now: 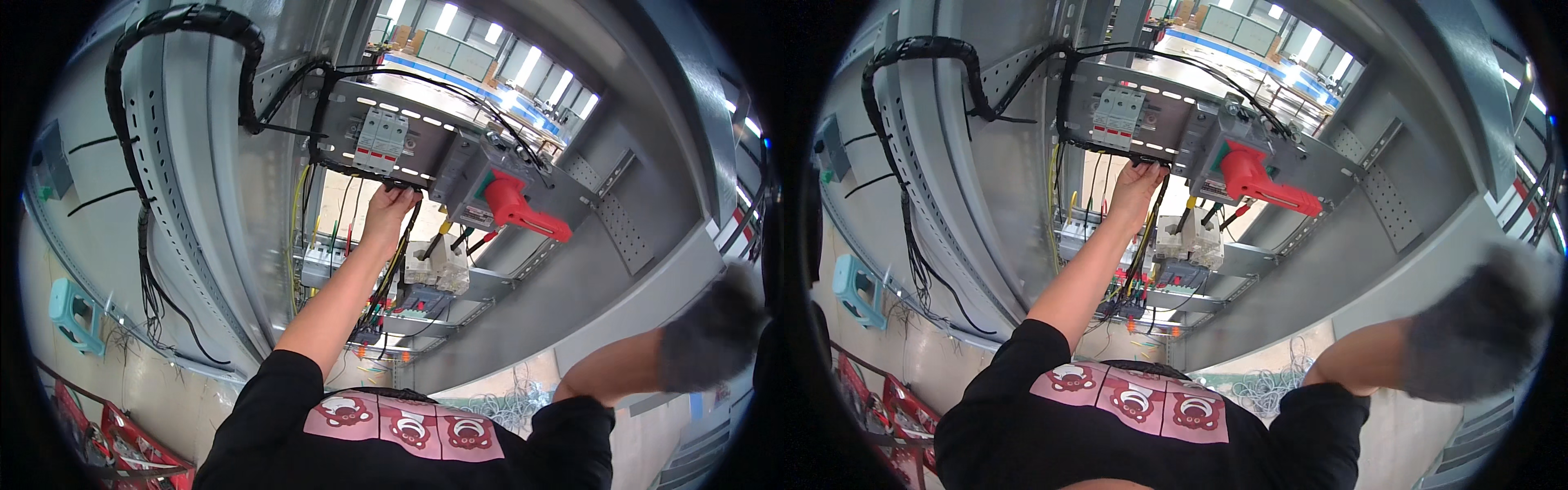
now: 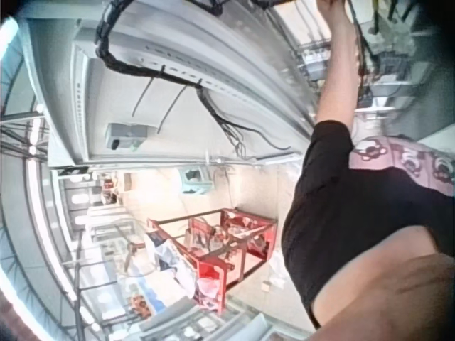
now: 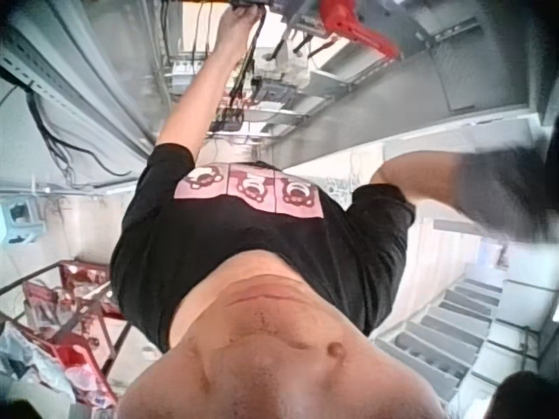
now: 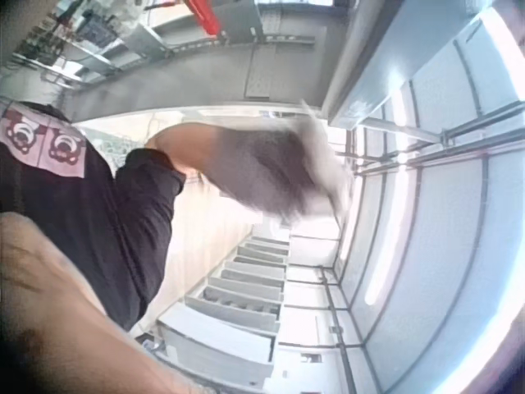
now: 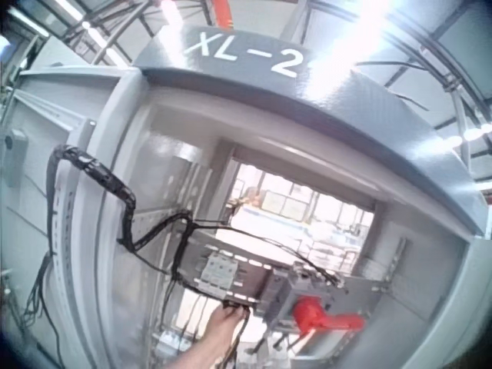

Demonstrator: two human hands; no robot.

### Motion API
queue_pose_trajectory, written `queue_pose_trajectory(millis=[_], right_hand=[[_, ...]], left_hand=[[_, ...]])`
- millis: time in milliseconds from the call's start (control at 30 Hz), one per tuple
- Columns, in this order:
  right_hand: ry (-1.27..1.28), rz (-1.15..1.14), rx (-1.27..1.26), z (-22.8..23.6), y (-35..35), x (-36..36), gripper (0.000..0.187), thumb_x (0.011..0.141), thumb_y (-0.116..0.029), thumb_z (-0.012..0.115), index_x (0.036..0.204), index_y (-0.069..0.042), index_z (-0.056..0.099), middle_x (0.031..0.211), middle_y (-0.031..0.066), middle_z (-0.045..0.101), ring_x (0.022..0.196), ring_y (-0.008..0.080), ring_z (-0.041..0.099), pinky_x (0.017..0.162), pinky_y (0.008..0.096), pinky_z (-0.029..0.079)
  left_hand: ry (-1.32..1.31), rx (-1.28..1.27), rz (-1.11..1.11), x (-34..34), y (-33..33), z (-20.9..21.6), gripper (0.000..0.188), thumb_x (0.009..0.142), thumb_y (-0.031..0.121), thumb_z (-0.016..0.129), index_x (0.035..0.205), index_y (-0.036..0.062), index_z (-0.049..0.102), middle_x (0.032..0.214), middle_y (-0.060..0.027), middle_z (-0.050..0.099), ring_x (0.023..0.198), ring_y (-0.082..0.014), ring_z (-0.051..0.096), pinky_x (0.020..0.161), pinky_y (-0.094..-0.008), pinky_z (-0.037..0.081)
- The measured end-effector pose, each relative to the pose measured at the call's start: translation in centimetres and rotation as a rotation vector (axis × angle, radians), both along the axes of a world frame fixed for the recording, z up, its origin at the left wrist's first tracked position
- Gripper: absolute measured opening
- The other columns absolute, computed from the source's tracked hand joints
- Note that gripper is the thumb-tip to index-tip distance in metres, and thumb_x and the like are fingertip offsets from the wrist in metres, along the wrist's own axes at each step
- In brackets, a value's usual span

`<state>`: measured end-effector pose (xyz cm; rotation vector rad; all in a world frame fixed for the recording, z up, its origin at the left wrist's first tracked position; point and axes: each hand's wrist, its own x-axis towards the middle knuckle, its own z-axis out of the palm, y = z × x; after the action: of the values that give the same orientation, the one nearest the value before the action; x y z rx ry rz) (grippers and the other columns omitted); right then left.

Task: The person routes and secures black cables inside an open electrical cabinet, using zip ties to fasten them to the interior frame. They retrieve additional zip ties from a nearby red tool cart and continue bundling and organizing the wires within the cabinet.

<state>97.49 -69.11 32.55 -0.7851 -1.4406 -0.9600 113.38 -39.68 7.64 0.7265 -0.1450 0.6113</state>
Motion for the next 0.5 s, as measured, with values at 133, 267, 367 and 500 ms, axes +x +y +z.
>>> queue_pose_trajectory(millis=[133, 267, 367, 500], right_hand=[[0.332, -0.302, -0.529, -5.0, 6.2, 2.8, 0.028, 0.092, -0.014, 0.055, 0.116, -0.001, 0.052, 0.095, 0.0123, 0.061, 0.069, 0.0167, 0.062, 0.055, 0.0269, 0.051], [0.056, -0.719, -0.901, -4.4, 10.9, 5.7, 0.018, 0.075, 0.0, 0.067, 0.092, -0.003, 0.064, 0.083, 0.0081, 0.062, 0.072, 0.0195, 0.061, 0.067, 0.0313, 0.049], [-0.26, -0.896, -0.986, -4.1, 14.4, 7.6, 0.017, 0.071, 0.0, 0.066, 0.087, -0.005, 0.066, 0.084, 0.0107, 0.06, 0.077, 0.027, 0.059, 0.069, 0.0351, 0.048], [-0.527, -1.116, -1.11, -5.9, 17.1, 10.4, 0.017, 0.069, -0.009, 0.067, 0.086, -0.008, 0.065, 0.085, 0.0114, 0.059, 0.079, 0.0291, 0.059, 0.071, 0.0377, 0.049]], left_hand=[[0.006, 0.047, -0.003, 0.4, 0.7, -0.8, 0.02, 0.091, -0.001, 0.048, 0.111, 0.0025, 0.05, 0.104, -0.0065, 0.059, 0.091, -0.0145, 0.057, 0.091, -0.031, 0.045], [-0.125, -0.122, -0.12, -0.4, 0.4, -0.5, 0.025, 0.091, -0.004, 0.043, 0.113, 0.0038, 0.049, 0.106, -0.007, 0.057, 0.096, -0.0155, 0.056, 0.094, -0.031, 0.043], [-0.176, -0.277, -0.184, 0.3, 0.1, -1.2, 0.017, 0.093, 0.0, 0.046, 0.108, 0.0041, 0.051, 0.102, -0.0065, 0.059, 0.091, -0.0136, 0.058, 0.089, -0.0277, 0.047], [-0.21, -0.343, -0.22, 1.0, -0.2, -1.5, 0.013, 0.093, 0.002, 0.046, 0.105, 0.004, 0.051, 0.099, -0.0058, 0.061, 0.087, -0.0124, 0.06, 0.085, -0.0255, 0.05]])
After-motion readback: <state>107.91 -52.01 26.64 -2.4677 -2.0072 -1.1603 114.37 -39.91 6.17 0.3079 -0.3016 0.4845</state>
